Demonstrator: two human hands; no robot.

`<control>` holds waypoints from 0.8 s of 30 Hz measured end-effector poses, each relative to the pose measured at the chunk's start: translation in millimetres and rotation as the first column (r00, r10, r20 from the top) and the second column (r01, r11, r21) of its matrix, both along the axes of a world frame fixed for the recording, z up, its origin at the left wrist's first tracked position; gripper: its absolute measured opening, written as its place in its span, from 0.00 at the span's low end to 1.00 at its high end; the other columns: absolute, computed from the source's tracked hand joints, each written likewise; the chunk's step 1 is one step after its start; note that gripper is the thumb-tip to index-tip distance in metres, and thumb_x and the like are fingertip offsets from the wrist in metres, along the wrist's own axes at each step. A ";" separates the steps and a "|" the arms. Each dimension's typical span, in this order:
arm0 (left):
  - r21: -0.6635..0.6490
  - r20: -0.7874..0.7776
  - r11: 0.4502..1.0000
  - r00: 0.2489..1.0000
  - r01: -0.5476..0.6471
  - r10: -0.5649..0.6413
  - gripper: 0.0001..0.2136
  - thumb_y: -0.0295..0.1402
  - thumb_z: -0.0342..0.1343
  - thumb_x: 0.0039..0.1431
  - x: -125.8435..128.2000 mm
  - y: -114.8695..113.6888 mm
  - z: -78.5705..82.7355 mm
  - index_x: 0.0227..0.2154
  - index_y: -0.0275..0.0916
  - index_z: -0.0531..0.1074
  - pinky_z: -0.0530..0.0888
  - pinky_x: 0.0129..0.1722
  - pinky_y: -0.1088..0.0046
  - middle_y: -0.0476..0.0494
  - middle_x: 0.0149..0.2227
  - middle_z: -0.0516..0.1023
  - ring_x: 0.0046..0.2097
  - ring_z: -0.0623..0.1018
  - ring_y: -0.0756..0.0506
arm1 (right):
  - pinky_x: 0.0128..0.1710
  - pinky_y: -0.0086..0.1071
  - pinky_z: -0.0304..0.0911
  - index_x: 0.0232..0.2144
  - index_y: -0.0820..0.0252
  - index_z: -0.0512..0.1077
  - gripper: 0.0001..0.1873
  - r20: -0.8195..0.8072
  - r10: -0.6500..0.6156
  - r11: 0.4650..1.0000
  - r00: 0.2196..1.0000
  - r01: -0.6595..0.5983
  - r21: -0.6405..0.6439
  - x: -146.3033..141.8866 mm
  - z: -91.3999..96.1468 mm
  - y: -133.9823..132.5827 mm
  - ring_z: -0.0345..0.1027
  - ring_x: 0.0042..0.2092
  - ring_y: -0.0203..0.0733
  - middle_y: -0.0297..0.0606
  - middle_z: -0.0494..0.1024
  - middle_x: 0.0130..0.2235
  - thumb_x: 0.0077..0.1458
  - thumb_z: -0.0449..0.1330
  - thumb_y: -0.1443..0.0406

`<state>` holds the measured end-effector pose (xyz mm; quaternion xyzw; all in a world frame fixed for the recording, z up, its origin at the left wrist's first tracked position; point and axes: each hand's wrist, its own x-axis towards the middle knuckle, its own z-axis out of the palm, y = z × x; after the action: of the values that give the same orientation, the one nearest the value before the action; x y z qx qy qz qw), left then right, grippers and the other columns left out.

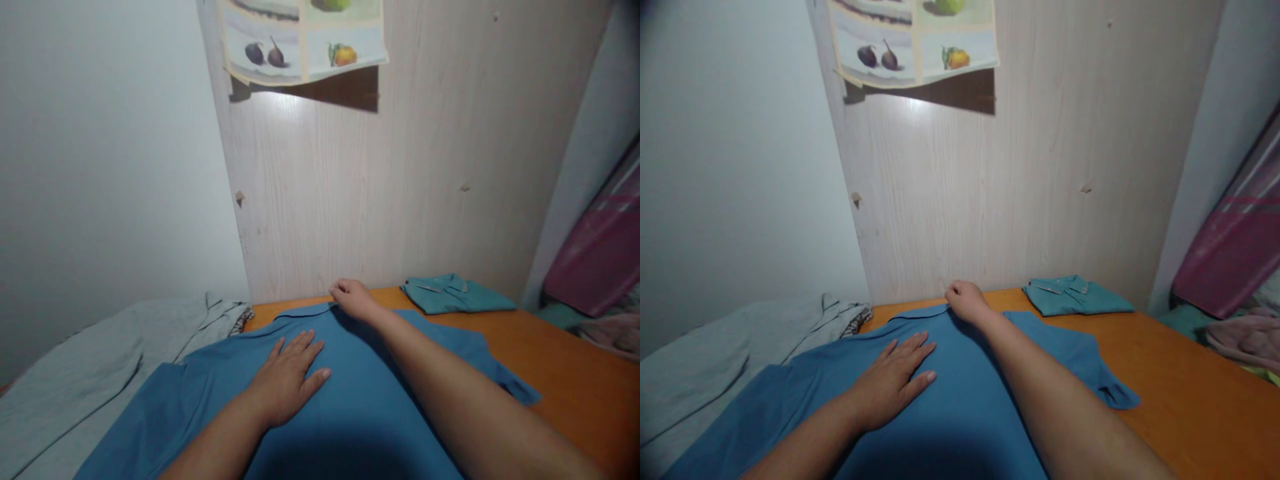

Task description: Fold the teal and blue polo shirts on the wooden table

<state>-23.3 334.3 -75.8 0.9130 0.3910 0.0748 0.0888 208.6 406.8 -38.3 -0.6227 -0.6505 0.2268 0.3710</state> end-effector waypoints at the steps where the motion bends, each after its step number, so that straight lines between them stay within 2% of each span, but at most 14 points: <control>1: -0.001 0.001 1.000 1.000 -0.001 0.001 0.32 0.59 0.36 0.66 0.2 -0.4 0.2 0.67 0.50 0.57 0.46 0.68 0.47 0.43 0.72 0.49 0.72 0.50 0.38 | 0.56 0.34 0.61 0.44 0.62 0.76 0.13 0.039 0.047 0.998 0.998 -0.049 0.038 -5.5 -1.0 -2.4 0.68 0.56 0.46 0.47 0.78 0.51 0.63 0.54 0.62; 4: -0.004 0.003 1.000 1.000 -0.006 0.006 0.33 0.59 0.36 0.66 0.7 -1.5 0.9 0.67 0.50 0.56 0.46 0.68 0.46 0.42 0.71 0.50 0.71 0.50 0.37 | 0.66 0.38 0.45 0.59 0.62 0.69 0.25 0.303 0.222 0.965 0.927 -0.253 0.068 -18.0 -12.2 -10.0 0.49 0.69 0.49 0.48 0.63 0.66 0.64 0.53 0.58; 7: -0.008 0.006 1.000 1.000 -0.001 0.001 0.33 0.59 0.35 0.66 1.1 -2.2 2.2 0.67 0.50 0.56 0.46 0.68 0.45 0.43 0.71 0.50 0.71 0.50 0.37 | 0.69 0.46 0.38 0.67 0.69 0.57 0.34 0.556 0.309 0.943 0.772 -0.323 -0.075 -22.7 -28.7 -14.2 0.38 0.71 0.54 0.53 0.50 0.70 0.67 0.46 0.54; 10: -0.011 0.011 1.000 1.000 0.011 -0.011 0.33 0.59 0.35 0.66 1.2 -2.7 2.8 0.67 0.50 0.56 0.46 0.68 0.45 0.43 0.72 0.49 0.71 0.50 0.38 | 0.69 0.51 0.35 0.69 0.71 0.52 0.37 0.592 0.333 0.942 0.734 -0.286 -0.175 -22.4 -39.4 -14.5 0.35 0.72 0.57 0.54 0.47 0.71 0.67 0.42 0.51; 14: -0.002 0.028 1.000 1.000 0.007 -0.007 0.34 0.59 0.36 0.65 1.4 -2.8 0.5 0.68 0.48 0.55 0.47 0.68 0.46 0.43 0.71 0.50 0.71 0.51 0.38 | 0.69 0.52 0.34 0.69 0.72 0.51 0.39 0.598 0.333 0.942 0.729 -0.283 -0.180 -21.8 -41.1 -14.1 0.34 0.72 0.57 0.54 0.46 0.71 0.67 0.38 0.50; 18: 0.022 0.070 0.999 0.997 -0.035 0.033 0.38 0.60 0.39 0.64 0.1 1.6 -4.3 0.69 0.41 0.52 0.51 0.69 0.50 0.39 0.70 0.53 0.70 0.54 0.38 | 0.69 0.50 0.34 0.69 0.70 0.50 0.39 0.595 0.327 0.944 0.734 -0.283 -0.170 -22.6 -38.1 -15.6 0.34 0.72 0.56 0.53 0.46 0.71 0.67 0.39 0.49; 21: 0.086 0.106 0.988 0.987 -0.132 0.122 0.37 0.59 0.37 0.65 -5.3 9.6 -7.2 0.68 0.39 0.55 0.51 0.68 0.50 0.36 0.69 0.57 0.70 0.56 0.37 | 0.69 0.48 0.34 0.69 0.70 0.51 0.39 0.583 0.296 0.952 0.756 -0.283 -0.115 -23.5 -34.8 -16.6 0.34 0.72 0.54 0.52 0.47 0.71 0.67 0.40 0.49; 24: 0.155 0.101 0.949 0.960 -0.275 0.262 0.37 0.59 0.35 0.65 -14.3 18.6 -8.5 0.67 0.37 0.56 0.46 0.68 0.44 0.34 0.69 0.56 0.71 0.53 0.35 | 0.69 0.48 0.35 0.69 0.68 0.52 0.38 0.582 0.267 0.957 0.768 -0.282 -0.068 -24.7 -31.2 -17.2 0.36 0.72 0.54 0.51 0.49 0.71 0.67 0.41 0.49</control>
<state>-37.6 352.9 -84.3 0.8518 0.5001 0.1551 0.0162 183.9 389.6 -69.4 -0.5559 -0.8192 0.0682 0.1229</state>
